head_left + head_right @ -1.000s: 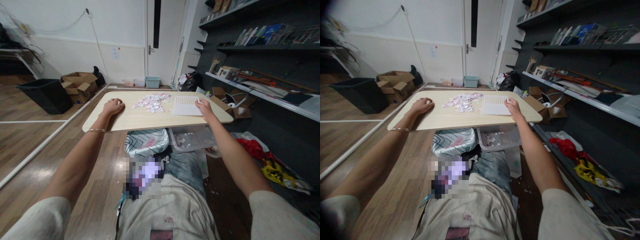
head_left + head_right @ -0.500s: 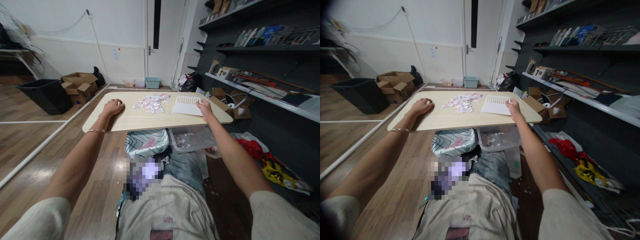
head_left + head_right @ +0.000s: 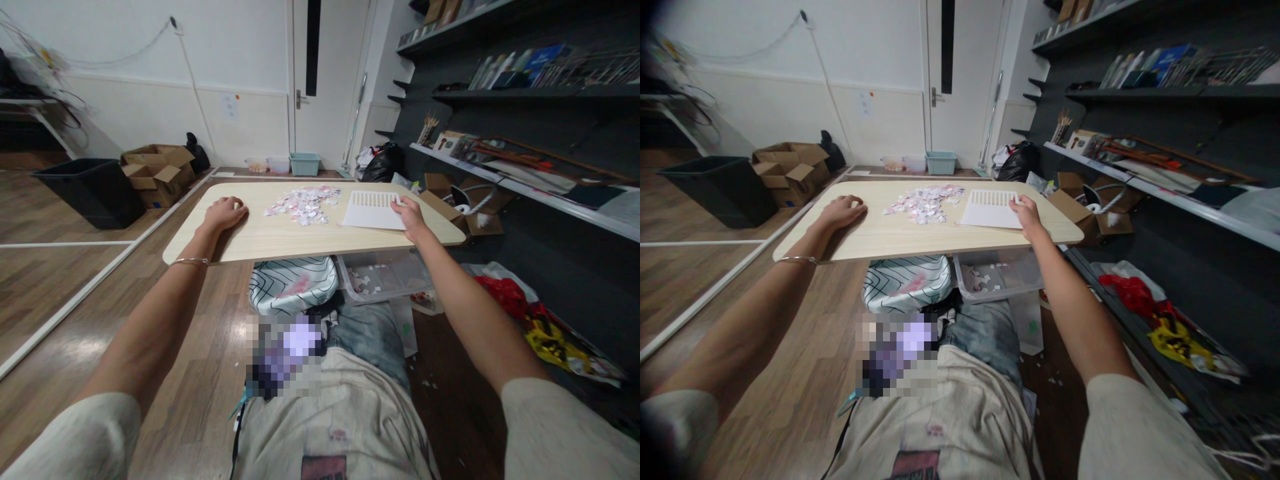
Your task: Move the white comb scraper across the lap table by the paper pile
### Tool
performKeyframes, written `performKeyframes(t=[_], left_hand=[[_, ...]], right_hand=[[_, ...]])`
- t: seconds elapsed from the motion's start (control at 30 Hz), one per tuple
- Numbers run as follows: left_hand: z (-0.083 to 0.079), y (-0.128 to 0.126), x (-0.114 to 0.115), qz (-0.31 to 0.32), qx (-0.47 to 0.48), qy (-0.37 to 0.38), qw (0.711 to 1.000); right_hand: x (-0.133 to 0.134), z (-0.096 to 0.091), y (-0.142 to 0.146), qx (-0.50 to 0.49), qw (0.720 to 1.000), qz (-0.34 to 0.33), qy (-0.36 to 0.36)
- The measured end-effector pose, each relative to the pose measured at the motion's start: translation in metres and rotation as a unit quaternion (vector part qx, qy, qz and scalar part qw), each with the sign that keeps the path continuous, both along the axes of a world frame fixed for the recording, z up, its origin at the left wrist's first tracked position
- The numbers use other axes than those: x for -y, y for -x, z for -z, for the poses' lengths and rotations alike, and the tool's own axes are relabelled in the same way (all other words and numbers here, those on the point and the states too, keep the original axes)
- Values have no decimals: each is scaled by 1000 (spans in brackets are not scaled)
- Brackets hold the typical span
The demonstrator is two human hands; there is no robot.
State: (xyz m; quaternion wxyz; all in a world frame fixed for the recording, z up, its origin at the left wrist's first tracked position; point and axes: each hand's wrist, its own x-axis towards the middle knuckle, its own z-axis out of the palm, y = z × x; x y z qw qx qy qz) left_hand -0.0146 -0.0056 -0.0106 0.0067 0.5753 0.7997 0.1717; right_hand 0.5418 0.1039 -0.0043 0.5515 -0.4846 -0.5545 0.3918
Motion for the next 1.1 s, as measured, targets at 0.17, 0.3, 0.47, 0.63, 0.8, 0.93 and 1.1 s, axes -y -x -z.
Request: performKeyframes(t=[0.17, 0.3, 0.47, 0.63, 0.8, 0.93, 1.1], left_hand=[[0, 1, -2, 3, -2, 4, 1000], [4, 4, -5, 2, 1, -8, 1000], [7, 8, -8, 10, -5, -6, 1000], [5, 4, -5, 8, -2, -5, 1000], [-1, -1, 0, 8, 2, 1, 1000], [-1, -2, 0, 4, 7, -1, 1000], [-2, -3, 0, -1, 7, 1, 1000]], right_hand=[[1, -1, 1, 10, 1000, -11, 0], [9, -4, 2, 7, 1000, -27, 4], [16, -7, 3, 10, 998, -55, 18], [12, -7, 2, 6, 1000, -28, 8], [11, -7, 3, 21, 1000, -13, -1], [16, -8, 2, 18, 999, -43, 12], [15, -8, 3, 8, 999, -45, 2]])
